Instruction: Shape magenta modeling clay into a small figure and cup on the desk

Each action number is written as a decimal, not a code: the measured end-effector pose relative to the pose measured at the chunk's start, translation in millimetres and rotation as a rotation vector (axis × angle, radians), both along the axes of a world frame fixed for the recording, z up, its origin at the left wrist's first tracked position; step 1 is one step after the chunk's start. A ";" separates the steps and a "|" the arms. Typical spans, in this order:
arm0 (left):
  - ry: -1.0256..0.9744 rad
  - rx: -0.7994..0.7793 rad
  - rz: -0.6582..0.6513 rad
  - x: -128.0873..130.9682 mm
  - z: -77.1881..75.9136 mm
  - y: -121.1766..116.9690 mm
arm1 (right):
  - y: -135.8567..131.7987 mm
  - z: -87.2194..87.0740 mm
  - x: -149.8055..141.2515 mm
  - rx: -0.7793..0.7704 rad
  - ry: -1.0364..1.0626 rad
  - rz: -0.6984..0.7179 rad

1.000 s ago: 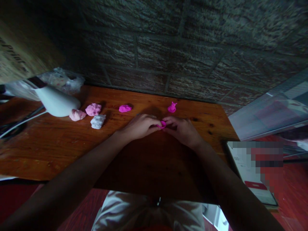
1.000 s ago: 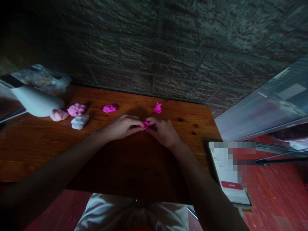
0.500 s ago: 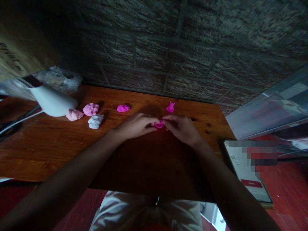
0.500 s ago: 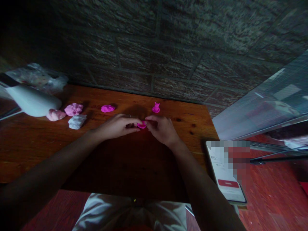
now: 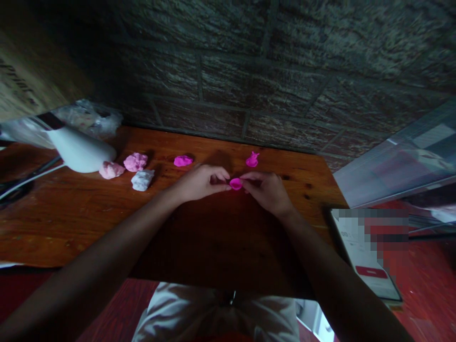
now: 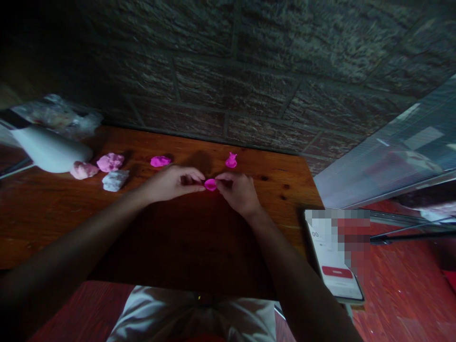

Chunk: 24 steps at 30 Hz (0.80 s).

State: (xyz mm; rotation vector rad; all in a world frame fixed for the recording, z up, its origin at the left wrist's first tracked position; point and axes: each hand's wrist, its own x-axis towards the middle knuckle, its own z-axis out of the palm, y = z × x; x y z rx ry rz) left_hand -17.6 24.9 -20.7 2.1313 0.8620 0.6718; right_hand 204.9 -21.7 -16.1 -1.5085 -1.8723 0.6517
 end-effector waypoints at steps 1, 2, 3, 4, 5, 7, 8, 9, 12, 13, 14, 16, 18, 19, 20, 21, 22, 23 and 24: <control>-0.030 -0.026 0.005 0.8 -1.3 1.2 | 0.5 -0.8 0.1 0.002 0.005 -0.014; -0.049 -0.048 0.020 1.5 -2.7 2.2 | 1.0 -1.8 0.1 0.006 0.012 -0.029; -0.056 -0.064 0.045 2.4 -4.0 3.0 | 1.6 -2.9 -0.1 0.009 0.022 -0.047; -0.059 -0.073 0.074 3.3 -5.3 3.3 | 2.2 -4.3 -0.5 0.012 0.036 -0.068; -0.062 -0.079 0.104 4.5 -6.6 3.3 | 2.8 -5.7 -1.2 0.014 0.056 -0.091; -0.091 -0.083 0.159 7.5 -8.9 2.1 | 3.9 -8.6 -3.1 0.017 0.097 -0.138; -0.109 -0.082 0.182 9.4 -10.0 1.1 | 4.2 -9.8 -4.1 0.017 0.118 -0.158; -0.121 -0.077 0.200 11.4 -11.0 0.0 | 4.4 -10.8 -5.1 0.013 0.138 -0.170; -0.122 -0.046 0.226 16.7 -13.8 -2.4 | 4.4 -12.3 -7.1 -0.003 0.186 -0.163; -0.118 -0.031 0.229 17.9 -14.6 -2.8 | 4.4 -12.5 -7.3 -0.004 0.193 -0.153; -0.113 -0.017 0.232 18.8 -15.4 -3.0 | 4.4 -12.6 -7.4 -0.004 0.195 -0.146; -0.100 0.010 0.232 19.8 -16.5 -3.0 | 4.7 -12.8 -7.3 -0.006 0.194 -0.142; -0.095 0.032 0.228 20.3 -17.0 -3.0 | 5.0 -13.0 -7.0 -0.012 0.194 -0.151; -0.095 0.039 0.224 20.5 -16.8 -3.1 | 5.2 -13.1 -6.9 -0.014 0.193 -0.157; -0.096 0.046 0.220 20.6 -16.5 -3.3 | 5.4 -13.1 -6.7 -0.015 0.191 -0.160; -0.095 0.052 0.217 20.8 -15.9 -3.6 | 5.5 -13.2 -6.4 -0.014 0.189 -0.160; -0.093 0.057 0.216 21.0 -15.2 -3.9 | 5.6 -13.2 -6.1 -0.013 0.186 -0.157; -0.089 0.062 0.214 21.2 -14.4 -4.3 | 5.8 -13.4 -5.8 -0.011 0.184 -0.151; -0.083 0.066 0.213 21.5 -13.6 -4.8 | 6.0 -13.6 -5.5 -0.011 0.183 -0.147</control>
